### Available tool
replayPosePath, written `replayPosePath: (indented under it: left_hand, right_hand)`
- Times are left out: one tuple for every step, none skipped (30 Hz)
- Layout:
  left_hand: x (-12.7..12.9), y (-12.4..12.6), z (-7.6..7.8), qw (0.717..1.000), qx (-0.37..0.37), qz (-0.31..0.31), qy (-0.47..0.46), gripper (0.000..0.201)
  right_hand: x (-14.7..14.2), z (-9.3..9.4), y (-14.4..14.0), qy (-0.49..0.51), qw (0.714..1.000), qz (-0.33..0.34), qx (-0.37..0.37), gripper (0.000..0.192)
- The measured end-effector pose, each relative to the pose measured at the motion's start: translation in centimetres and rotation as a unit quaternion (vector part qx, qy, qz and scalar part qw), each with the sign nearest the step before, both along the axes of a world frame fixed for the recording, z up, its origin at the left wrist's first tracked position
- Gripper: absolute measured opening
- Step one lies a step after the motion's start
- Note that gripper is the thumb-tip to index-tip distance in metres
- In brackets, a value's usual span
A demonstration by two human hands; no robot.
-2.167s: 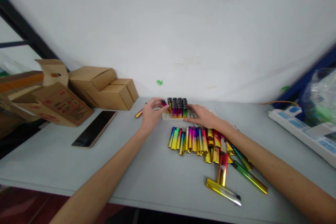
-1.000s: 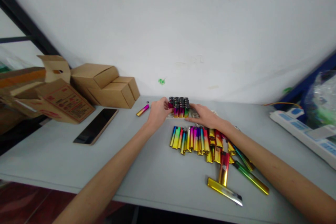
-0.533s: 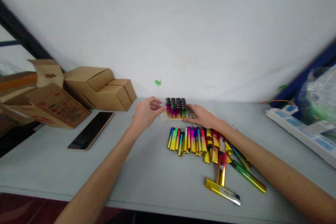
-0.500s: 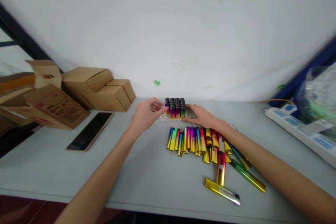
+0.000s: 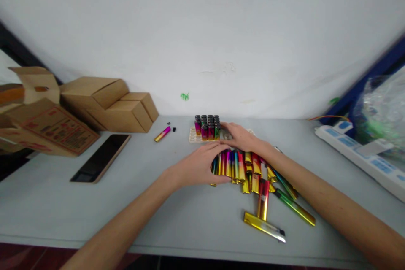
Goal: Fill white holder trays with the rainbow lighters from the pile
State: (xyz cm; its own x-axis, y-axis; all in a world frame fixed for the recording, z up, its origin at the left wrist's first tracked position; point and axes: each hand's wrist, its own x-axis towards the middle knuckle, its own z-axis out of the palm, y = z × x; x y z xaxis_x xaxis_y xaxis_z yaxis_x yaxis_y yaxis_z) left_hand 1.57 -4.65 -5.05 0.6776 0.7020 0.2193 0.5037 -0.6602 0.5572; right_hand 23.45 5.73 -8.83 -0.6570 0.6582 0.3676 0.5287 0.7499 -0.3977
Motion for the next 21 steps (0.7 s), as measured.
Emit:
replayPosePath:
  left_hand:
    - [0.0,0.0,0.1,1.000,-0.002,0.003,-0.004,0.074]
    - [-0.1,0.0,0.3,1.000,-0.006,0.005,-0.009,0.070]
    - [-0.1,0.0,0.5,1.000,-0.010,0.007,-0.013,0.066]
    - [-0.2,0.1,0.6,1.000,-0.014,0.008,-0.016,0.064]
    - [-0.2,0.1,0.7,1.000,-0.017,0.009,-0.017,0.064]
    - [-0.3,0.1,0.7,1.000,-0.019,0.007,-0.014,0.066]
    - [-0.3,0.2,0.6,1.000,-0.020,0.005,-0.010,0.069]
    - [-0.3,0.2,0.5,1.000,-0.022,0.002,-0.004,0.073]
    - [-0.2,0.2,0.4,1.000,-0.024,-0.001,0.001,0.076]
    - [-0.1,0.3,0.2,1.000,-0.026,-0.003,0.005,0.077]
    - [0.0,0.3,0.0,1.000,-0.027,-0.004,0.005,0.078]
    - [0.1,0.3,-0.1,1.000,-0.028,-0.003,0.001,0.077]
    - [0.2,0.3,-0.2,1.000,-0.028,-0.001,-0.006,0.075]
    - [0.3,0.3,-0.3,0.999,-0.029,-0.001,-0.015,0.074]
    - [0.3,0.3,-0.3,0.999,-0.030,-0.002,-0.024,0.074]
    - [0.3,0.3,-0.2,0.999,-0.032,-0.002,-0.033,0.075]
    - [0.2,0.3,-0.1,0.999,-0.033,-0.002,-0.041,0.075]
    - [0.0,0.4,0.1,0.998,-0.032,0.001,-0.046,0.076]
    - [-0.2,0.5,0.3,0.998,-0.029,0.009,-0.050,0.076]
    - [-0.4,0.6,0.5,0.998,-0.023,0.021,-0.055,0.074]
    - [-0.6,0.6,0.8,0.997,-0.019,0.033,-0.063,0.071]
  right_hand:
    - [0.0,0.0,0.0,0.000,1.000,-0.001,0.000,0.061]
    - [0.0,0.0,0.1,-0.002,1.000,-0.002,-0.001,0.061]
    - [0.0,0.0,0.1,-0.004,1.000,-0.001,-0.001,0.061]
    - [0.0,0.0,0.1,-0.005,1.000,0.000,-0.001,0.061]
    - [0.0,0.1,0.0,-0.004,1.000,-0.001,-0.001,0.061]
    - [0.0,0.1,0.0,-0.002,1.000,-0.002,-0.001,0.061]
    - [0.0,0.2,-0.1,0.000,1.000,-0.001,-0.003,0.061]
    - [-0.1,0.3,-0.2,0.002,1.000,-0.001,-0.004,0.060]
    - [-0.1,0.4,-0.3,0.003,1.000,0.000,-0.005,0.060]
    - [-0.1,0.5,-0.3,0.002,1.000,0.002,-0.006,0.061]
    - [-0.2,0.5,-0.3,0.002,1.000,0.003,-0.007,0.061]
    - [-0.2,0.6,-0.4,0.002,1.000,0.004,-0.007,0.062]
    - [-0.2,0.5,-0.4,0.003,1.000,0.003,-0.007,0.062]
    - [-0.2,0.5,-0.3,0.003,1.000,0.002,-0.007,0.062]
    - [-0.1,0.5,-0.3,0.001,1.000,0.001,-0.007,0.062]
    - [-0.1,0.4,-0.2,-0.001,1.000,0.001,-0.007,0.062]
    - [-0.1,0.3,-0.2,-0.002,1.000,0.001,-0.007,0.061]
    - [0.0,0.2,-0.1,-0.003,1.000,0.000,-0.008,0.061]
    - [0.0,0.1,-0.1,-0.002,1.000,0.000,-0.007,0.060]
    - [0.1,0.1,-0.1,0.000,1.000,0.000,-0.006,0.060]
    - [0.1,0.0,-0.1,0.002,1.000,0.000,-0.005,0.060]
